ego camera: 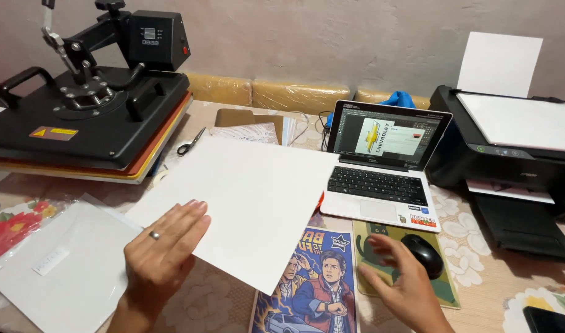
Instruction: The person is preparing a sheet of paper by applying small pieces of adhesive tape to its corners, likely for heat transfer printing.
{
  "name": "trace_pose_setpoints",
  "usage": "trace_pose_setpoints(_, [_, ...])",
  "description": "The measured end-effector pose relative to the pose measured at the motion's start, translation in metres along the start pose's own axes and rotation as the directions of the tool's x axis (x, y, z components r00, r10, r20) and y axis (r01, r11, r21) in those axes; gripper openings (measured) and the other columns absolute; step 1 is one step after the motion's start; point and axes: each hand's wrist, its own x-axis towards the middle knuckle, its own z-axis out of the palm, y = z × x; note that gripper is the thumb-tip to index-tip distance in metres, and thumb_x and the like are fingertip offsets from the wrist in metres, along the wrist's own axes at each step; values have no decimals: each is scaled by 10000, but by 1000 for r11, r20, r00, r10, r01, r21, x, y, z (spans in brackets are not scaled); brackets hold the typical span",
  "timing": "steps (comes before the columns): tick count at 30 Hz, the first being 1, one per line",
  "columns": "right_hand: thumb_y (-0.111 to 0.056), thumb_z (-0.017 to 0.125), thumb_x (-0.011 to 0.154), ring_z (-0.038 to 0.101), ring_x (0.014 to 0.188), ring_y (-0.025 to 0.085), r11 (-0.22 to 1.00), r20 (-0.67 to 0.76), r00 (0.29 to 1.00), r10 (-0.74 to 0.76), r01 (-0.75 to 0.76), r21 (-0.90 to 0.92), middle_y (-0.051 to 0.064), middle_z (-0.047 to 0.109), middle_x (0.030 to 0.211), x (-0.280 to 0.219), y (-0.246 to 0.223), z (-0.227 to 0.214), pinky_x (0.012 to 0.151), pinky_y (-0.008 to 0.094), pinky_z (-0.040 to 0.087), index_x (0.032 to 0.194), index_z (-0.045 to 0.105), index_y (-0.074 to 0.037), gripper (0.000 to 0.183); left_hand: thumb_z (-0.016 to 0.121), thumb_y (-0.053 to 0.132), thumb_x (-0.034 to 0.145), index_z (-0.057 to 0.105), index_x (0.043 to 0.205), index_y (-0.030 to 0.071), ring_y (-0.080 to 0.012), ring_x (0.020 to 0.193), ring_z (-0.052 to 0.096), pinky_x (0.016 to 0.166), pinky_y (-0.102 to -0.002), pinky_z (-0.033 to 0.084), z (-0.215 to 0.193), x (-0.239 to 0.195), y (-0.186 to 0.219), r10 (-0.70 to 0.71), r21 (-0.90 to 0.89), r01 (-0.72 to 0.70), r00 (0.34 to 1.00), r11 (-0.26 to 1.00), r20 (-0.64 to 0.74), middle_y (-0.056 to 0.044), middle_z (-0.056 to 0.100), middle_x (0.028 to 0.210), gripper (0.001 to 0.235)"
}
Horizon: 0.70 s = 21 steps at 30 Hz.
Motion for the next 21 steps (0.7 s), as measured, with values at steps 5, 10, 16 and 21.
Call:
trace_pose_setpoints(5, [-379,990,844,833,1221,158,923,293,876,384,-364,-121,-8,770,1454,-11,35,12,1089,318,727,1681,533,-307,956,507,-61,1113,791,1303,-17,-365,1224,850,955,-429,682,-1,-33,-14,-107,124,108,994,986,-17,-210,841,1328,344])
trace_pose_setpoints(10, [-15,969,833,765,1349,229,768,229,821,524,-571,290,161,687,1621,-14,23,29,1127,378,636,1676,578,-240,956,540,126,1156,794,1323,-9,-301,1077,844,878,-403,644,5,-63,-11,-213,102,218,975,971,-62,-168,849,1312,332])
trace_pose_setpoints(16, [192,928,808,697,1437,232,762,208,872,443,-489,424,30,526,1648,-9,40,52,996,390,760,1507,695,-95,791,925,147,1040,692,1280,-13,-270,851,565,828,-407,542,21,-93,-12,-805,-82,816,541,573,-242,-162,721,1039,371])
trace_pose_setpoints(21, [313,839,877,694,886,295,632,279,770,573,-632,448,226,709,1180,-6,2,51,853,438,668,1518,723,-114,779,701,58,1034,570,1550,33,-254,1268,724,1098,-395,586,-16,-32,-18,-983,-443,896,69,-13,168,-145,760,1402,534])
